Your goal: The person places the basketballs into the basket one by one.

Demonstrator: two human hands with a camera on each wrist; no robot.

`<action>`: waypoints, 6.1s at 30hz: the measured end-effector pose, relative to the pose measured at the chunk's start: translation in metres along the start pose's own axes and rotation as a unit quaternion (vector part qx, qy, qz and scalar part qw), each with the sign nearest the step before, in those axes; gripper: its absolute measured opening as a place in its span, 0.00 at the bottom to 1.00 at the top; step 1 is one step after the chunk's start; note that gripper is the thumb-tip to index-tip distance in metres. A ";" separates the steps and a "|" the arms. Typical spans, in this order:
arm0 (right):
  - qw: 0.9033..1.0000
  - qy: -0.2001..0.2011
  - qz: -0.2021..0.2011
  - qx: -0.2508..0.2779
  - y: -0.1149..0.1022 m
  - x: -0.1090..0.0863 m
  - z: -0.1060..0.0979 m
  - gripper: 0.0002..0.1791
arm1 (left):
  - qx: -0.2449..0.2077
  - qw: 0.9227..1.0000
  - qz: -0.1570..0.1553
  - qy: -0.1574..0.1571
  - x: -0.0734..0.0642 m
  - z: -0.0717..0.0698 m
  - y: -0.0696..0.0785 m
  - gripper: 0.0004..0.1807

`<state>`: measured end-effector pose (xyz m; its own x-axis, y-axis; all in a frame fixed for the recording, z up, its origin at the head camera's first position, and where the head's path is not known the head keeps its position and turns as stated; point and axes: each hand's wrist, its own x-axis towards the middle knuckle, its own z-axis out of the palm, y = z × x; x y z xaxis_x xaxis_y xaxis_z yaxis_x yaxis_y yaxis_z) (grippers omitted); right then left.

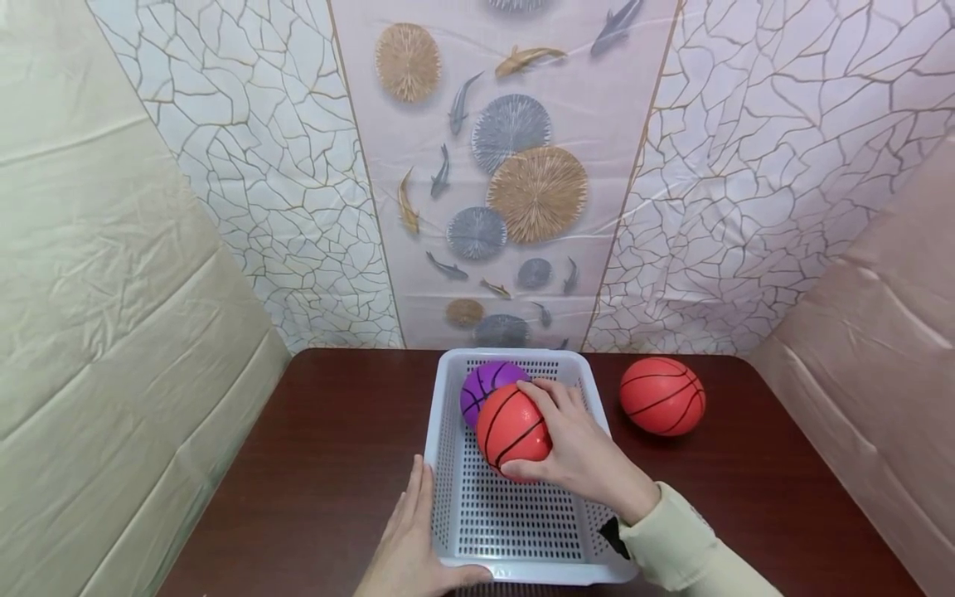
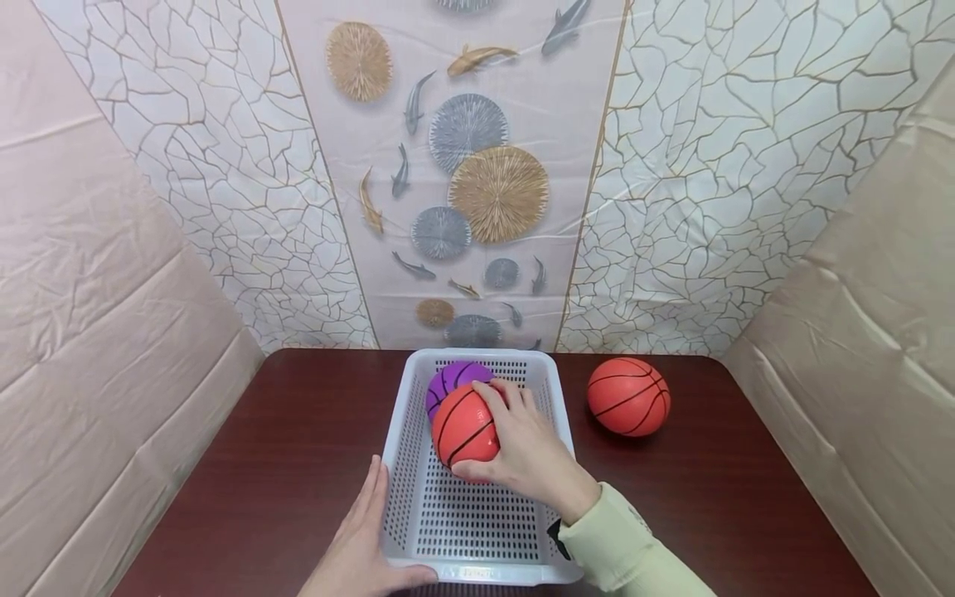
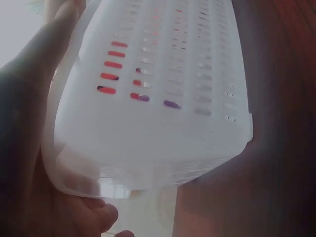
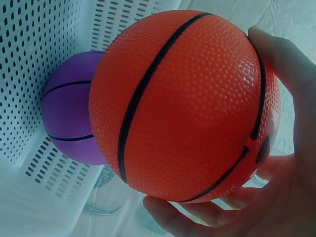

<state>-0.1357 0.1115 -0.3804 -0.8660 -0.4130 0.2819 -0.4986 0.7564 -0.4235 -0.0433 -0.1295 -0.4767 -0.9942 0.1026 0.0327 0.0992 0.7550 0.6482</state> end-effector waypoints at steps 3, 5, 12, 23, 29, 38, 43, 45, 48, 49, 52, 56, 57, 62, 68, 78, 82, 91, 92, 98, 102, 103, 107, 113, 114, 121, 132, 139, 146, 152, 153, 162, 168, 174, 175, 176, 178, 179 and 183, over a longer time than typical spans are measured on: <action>1.000 -0.012 -0.001 -0.001 0.000 0.003 0.002 0.55 | -0.003 1.000 0.005 -0.008 0.000 -0.001 -0.002 0.83; 1.000 -0.018 -0.003 0.000 -0.001 0.005 0.004 0.55 | -0.011 1.000 -0.001 -0.016 0.000 -0.001 -0.002 0.83; 1.000 -0.015 -0.008 0.009 -0.004 0.009 0.001 0.54 | -0.071 0.997 -0.014 -0.036 0.000 0.000 0.000 0.82; 1.000 0.000 -0.022 0.008 -0.011 0.010 -0.012 0.55 | -0.047 0.999 0.013 0.019 0.008 0.008 0.005 0.83; 1.000 -0.001 -0.014 0.010 -0.011 0.007 -0.008 0.54 | -0.036 0.999 0.002 0.009 0.011 0.008 0.004 0.82; 1.000 -0.018 -0.010 0.018 -0.014 0.008 0.003 0.56 | -0.036 0.999 -0.009 0.013 0.011 0.009 0.006 0.82; 0.999 -0.034 -0.010 0.015 -0.013 0.010 0.011 0.57 | -0.034 0.999 -0.013 0.007 0.010 0.009 0.007 0.82; 0.999 -0.038 -0.011 0.011 -0.012 0.011 0.015 0.57 | -0.035 0.999 -0.018 0.000 0.011 0.008 0.007 0.82; 0.999 -0.044 -0.008 0.003 -0.009 0.013 0.020 0.58 | -0.036 0.999 -0.026 -0.010 0.013 0.008 0.008 0.82; 0.999 -0.045 -0.008 0.001 -0.008 0.014 0.021 0.57 | -0.036 0.999 -0.028 -0.012 0.013 0.008 0.008 0.82; 0.999 -0.050 -0.006 -0.004 -0.007 0.017 0.025 0.58 | -0.034 0.999 -0.027 -0.016 0.014 0.007 0.008 0.82; 0.998 -0.061 -0.005 -0.008 -0.009 0.021 0.026 0.59 | -0.030 0.999 -0.021 -0.012 0.013 0.007 0.008 0.82; 0.998 -0.065 -0.006 -0.009 -0.010 0.022 0.026 0.58 | -0.029 0.999 -0.017 -0.010 0.013 0.007 0.008 0.82; 0.996 -0.087 -0.023 -0.018 -0.015 0.023 0.025 0.58 | -0.027 0.999 -0.023 -0.013 0.014 0.006 0.009 0.81; 0.993 -0.107 -0.042 -0.014 -0.017 0.022 0.029 0.57 | -0.027 0.999 -0.033 -0.018 0.014 0.005 0.010 0.81; 0.985 -0.158 -0.062 -0.019 -0.021 0.019 0.036 0.58 | -0.017 1.000 -0.006 0.001 0.011 0.007 0.008 0.80; 0.977 -0.210 -0.043 -0.004 -0.021 0.018 0.038 0.62 | -0.017 1.000 -0.010 -0.004 0.011 0.007 0.008 0.80; 0.967 -0.254 -0.021 -0.024 -0.020 0.016 0.041 0.67 | -0.016 1.000 -0.019 -0.014 0.011 0.006 0.009 0.80; 0.966 -0.257 -0.018 -0.025 -0.020 0.016 0.041 0.68 | -0.016 1.000 -0.018 -0.014 0.011 0.006 0.009 0.80; 0.959 -0.281 0.003 -0.027 -0.017 0.015 0.044 0.70 | -0.021 1.000 -0.004 -0.005 0.011 0.007 0.008 0.80; 0.959 -0.284 0.005 -0.012 -0.014 0.014 0.044 0.70 | -0.021 1.000 0.003 0.000 0.011 0.008 0.007 0.80; 0.959 -0.283 0.006 -0.009 -0.014 0.013 0.044 0.70 | -0.021 1.000 0.003 0.001 0.010 0.008 0.007 0.80; 0.960 -0.278 0.005 -0.016 -0.012 0.012 0.042 0.72 | -0.021 1.000 -0.004 -0.001 0.010 0.008 0.007 0.80; 0.963 -0.269 0.007 -0.007 -0.012 0.015 0.037 0.70 | -0.020 1.000 -0.014 -0.010 0.011 0.006 0.008 0.81; 0.963 -0.269 0.009 -0.004 -0.011 0.016 0.035 0.69 | -0.019 1.000 -0.016 -0.011 0.011 0.006 0.008 0.81; 0.964 -0.265 0.006 0.012 -0.008 0.018 0.029 0.63 | -0.012 0.999 -0.027 -0.017 0.013 0.006 0.010 0.82; 0.972 -0.230 0.004 0.049 0.003 0.015 0.017 0.56 | 0.010 1.000 -0.001 -0.010 0.012 0.004 0.008 0.80; 0.990 -0.122 0.004 0.073 0.024 0.012 -0.029 0.50 | 0.013 0.999 0.030 0.018 0.012 0.005 0.008 0.75; 0.998 0.017 0.042 0.048 0.065 0.013 -0.076 0.44 | 0.026 0.996 0.066 0.058 0.015 0.005 0.007 0.73; 0.985 0.121 0.114 0.038 0.113 0.014 -0.098 0.47 | 0.021 0.997 0.061 0.051 0.017 0.005 0.007 0.73; 0.982 0.134 0.130 0.034 0.123 0.014 -0.100 0.48 | 0.017 0.997 0.056 0.049 0.017 0.005 0.007 0.73; 0.961 0.155 0.230 0.002 0.199 0.007 -0.085 0.60 | 0.003 0.999 0.032 0.030 0.017 0.004 0.009 0.74; 0.958 0.113 0.262 -0.021 0.221 -0.001 -0.067 0.63 | 0.015 0.998 0.046 0.031 0.016 0.004 0.008 0.72; 0.957 0.071 0.282 -0.017 0.230 -0.004 -0.055 0.66 | 0.023 0.998 0.049 0.033 0.017 0.004 0.008 0.72; 0.957 0.066 0.283 -0.016 0.230 -0.005 -0.053 0.66 | 0.022 0.998 0.049 0.033 0.017 0.004 0.008 0.72; 0.957 0.061 0.284 -0.014 0.231 -0.005 -0.052 0.66 | 0.021 0.998 0.048 0.032 0.017 0.004 0.008 0.72; 0.957 0.056 0.285 -0.012 0.231 -0.006 -0.050 0.66 | 0.020 0.998 0.047 0.032 0.017 0.004 0.008 0.72; 0.957 0.054 0.285 -0.011 0.231 -0.006 -0.049 0.66 | 0.019 0.998 0.046 0.031 0.016 0.004 0.008 0.72; 0.958 0.047 0.282 -0.002 0.231 -0.006 -0.047 0.66 | 0.021 0.999 0.041 0.027 0.017 0.004 0.008 0.73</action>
<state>-0.2441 0.3124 -0.4395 -0.9904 0.1086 0.0855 0.0473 0.8479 -0.5281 -0.0590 -0.1193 -0.4743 -0.9834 0.1304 0.1264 0.1807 0.7722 0.6092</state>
